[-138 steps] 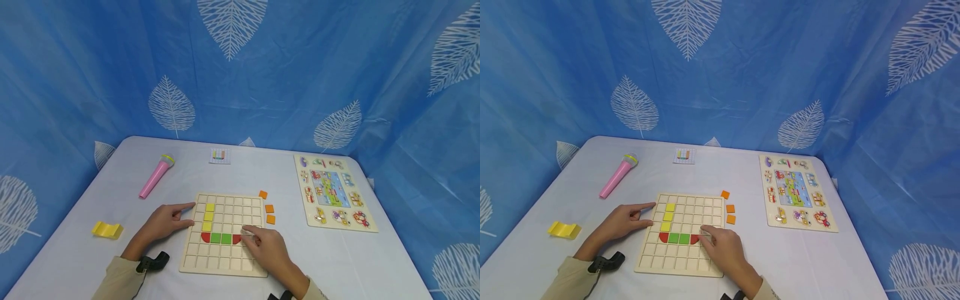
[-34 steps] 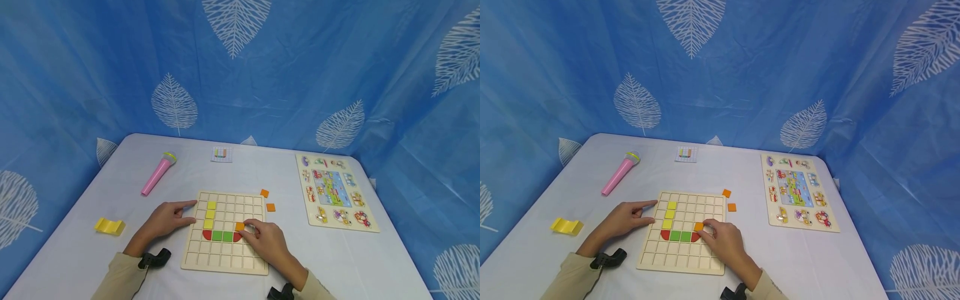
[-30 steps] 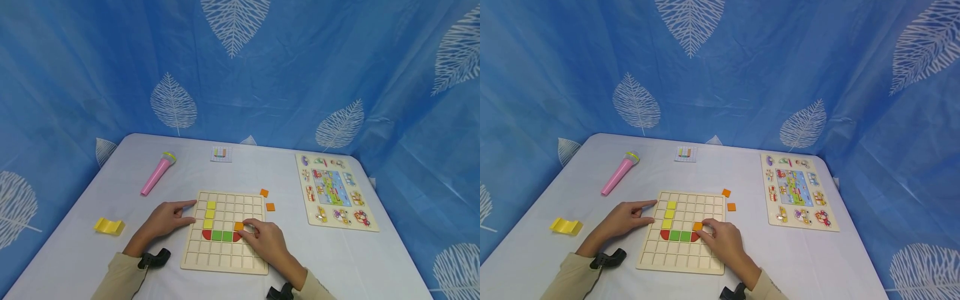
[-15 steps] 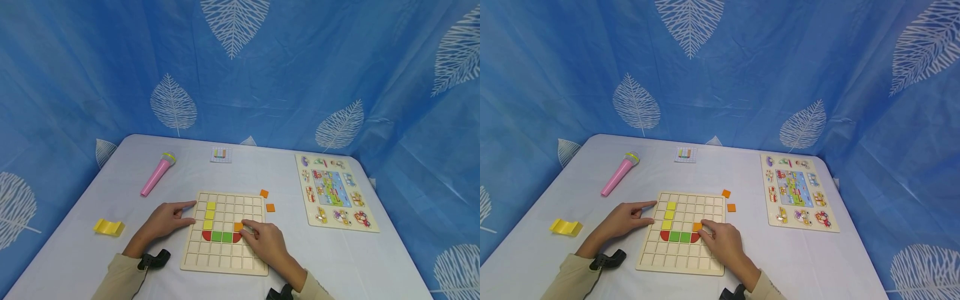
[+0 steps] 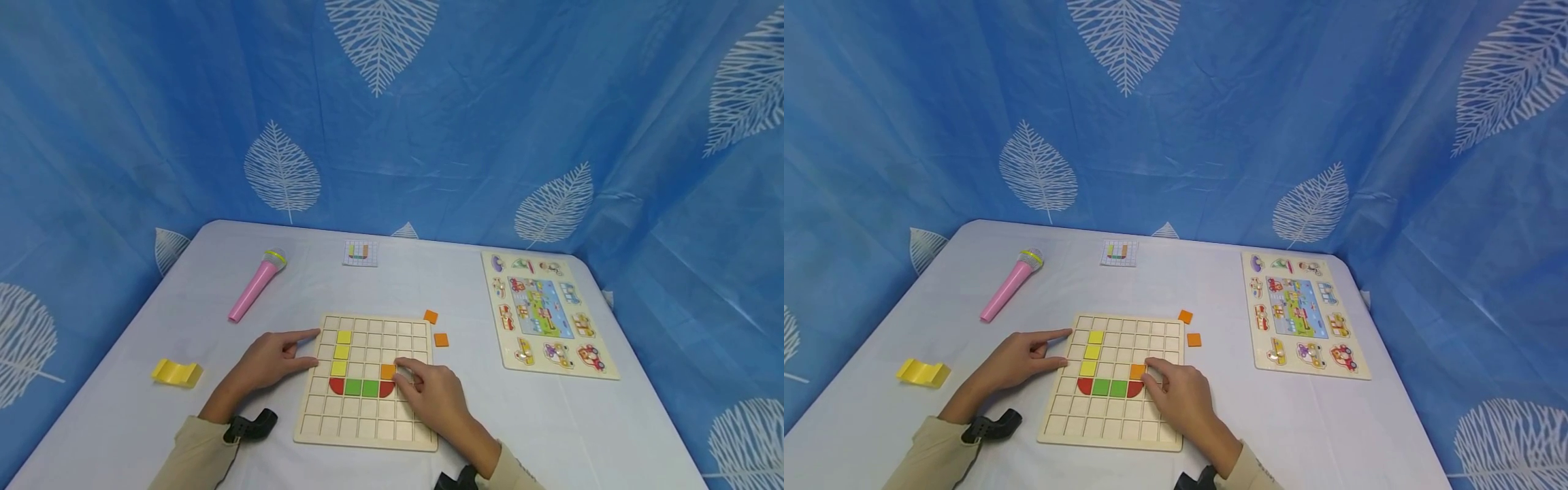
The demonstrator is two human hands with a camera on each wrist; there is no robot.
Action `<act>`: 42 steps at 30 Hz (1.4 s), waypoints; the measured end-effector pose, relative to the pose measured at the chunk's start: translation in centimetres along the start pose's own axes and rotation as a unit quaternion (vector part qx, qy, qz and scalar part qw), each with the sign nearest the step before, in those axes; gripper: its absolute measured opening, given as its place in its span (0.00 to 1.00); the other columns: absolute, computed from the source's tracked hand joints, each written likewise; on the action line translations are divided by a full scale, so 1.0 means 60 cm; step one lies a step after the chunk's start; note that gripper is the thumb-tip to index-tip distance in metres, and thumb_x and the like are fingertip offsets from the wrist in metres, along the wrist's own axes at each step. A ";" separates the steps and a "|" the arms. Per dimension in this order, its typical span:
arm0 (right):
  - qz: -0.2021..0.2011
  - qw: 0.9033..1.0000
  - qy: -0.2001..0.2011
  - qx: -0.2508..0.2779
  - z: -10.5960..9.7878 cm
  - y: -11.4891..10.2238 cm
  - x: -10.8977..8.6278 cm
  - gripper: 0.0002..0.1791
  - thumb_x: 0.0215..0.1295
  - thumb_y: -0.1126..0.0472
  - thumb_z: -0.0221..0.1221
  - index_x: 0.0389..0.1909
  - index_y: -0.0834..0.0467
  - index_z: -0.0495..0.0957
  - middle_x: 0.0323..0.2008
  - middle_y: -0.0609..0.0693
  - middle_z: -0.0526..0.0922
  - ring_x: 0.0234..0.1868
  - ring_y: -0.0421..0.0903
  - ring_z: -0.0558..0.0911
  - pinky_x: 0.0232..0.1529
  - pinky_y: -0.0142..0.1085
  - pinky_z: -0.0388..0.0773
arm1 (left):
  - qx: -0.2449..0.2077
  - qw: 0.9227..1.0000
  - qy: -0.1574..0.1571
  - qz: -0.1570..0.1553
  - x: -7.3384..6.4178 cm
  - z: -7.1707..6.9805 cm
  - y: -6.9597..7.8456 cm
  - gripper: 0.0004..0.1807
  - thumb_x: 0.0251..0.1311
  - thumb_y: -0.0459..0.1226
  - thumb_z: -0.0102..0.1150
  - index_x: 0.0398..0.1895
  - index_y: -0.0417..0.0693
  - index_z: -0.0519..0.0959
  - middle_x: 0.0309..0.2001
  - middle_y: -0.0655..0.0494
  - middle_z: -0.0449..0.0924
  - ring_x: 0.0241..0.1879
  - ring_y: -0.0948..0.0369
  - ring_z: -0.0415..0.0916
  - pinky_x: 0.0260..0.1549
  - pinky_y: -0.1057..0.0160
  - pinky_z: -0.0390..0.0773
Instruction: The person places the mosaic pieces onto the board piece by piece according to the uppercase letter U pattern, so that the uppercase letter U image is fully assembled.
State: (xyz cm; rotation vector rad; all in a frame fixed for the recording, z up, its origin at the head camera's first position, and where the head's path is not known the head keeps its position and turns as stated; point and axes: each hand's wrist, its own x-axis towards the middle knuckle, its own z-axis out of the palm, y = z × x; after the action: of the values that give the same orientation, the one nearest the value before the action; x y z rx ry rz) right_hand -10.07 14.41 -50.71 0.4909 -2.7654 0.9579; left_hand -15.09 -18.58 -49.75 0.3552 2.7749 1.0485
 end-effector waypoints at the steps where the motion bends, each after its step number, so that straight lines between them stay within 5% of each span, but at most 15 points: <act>1: 0.000 1.000 0.002 0.006 -0.001 0.001 0.000 0.14 0.66 0.50 0.69 0.51 0.48 0.88 0.10 0.30 0.58 0.13 0.29 0.57 0.18 0.28 0.53 | 0.000 1.000 0.001 0.003 0.000 0.000 0.000 0.35 0.55 0.52 0.75 0.66 0.51 0.80 0.17 0.64 0.60 0.19 0.65 0.57 0.20 0.66 0.56; 19: 0.013 0.997 0.025 0.065 -0.041 0.053 0.021 0.12 0.64 0.59 0.71 0.49 0.53 0.89 0.13 0.33 0.59 0.15 0.30 0.56 0.20 0.28 0.54 | 0.003 1.000 0.004 0.011 0.000 0.000 -0.003 0.35 0.56 0.53 0.75 0.66 0.51 0.80 0.17 0.64 0.60 0.18 0.66 0.58 0.20 0.67 0.57; 28: 0.004 0.997 0.058 0.057 -0.057 0.093 0.026 0.13 0.60 0.61 0.73 0.47 0.54 0.89 0.14 0.34 0.60 0.16 0.29 0.57 0.19 0.29 0.57 | 0.004 1.000 0.006 0.006 -0.001 0.001 -0.003 0.35 0.55 0.53 0.75 0.66 0.51 0.80 0.17 0.64 0.61 0.18 0.65 0.58 0.20 0.66 0.57; 42: 0.053 0.996 0.073 0.006 -0.068 0.125 0.035 0.17 0.59 0.60 0.74 0.50 0.56 0.88 0.14 0.37 0.64 0.15 0.34 0.61 0.20 0.31 0.59 | 0.007 1.000 0.003 0.005 -0.001 0.002 -0.005 0.36 0.55 0.53 0.75 0.67 0.53 0.80 0.17 0.64 0.61 0.18 0.65 0.58 0.20 0.66 0.57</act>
State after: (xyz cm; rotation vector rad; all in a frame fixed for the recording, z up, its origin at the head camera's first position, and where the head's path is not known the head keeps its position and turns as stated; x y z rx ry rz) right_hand -14.52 21.97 -51.24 0.2675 -2.6781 0.9919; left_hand -15.04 -18.72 -50.02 0.3689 2.7893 1.0352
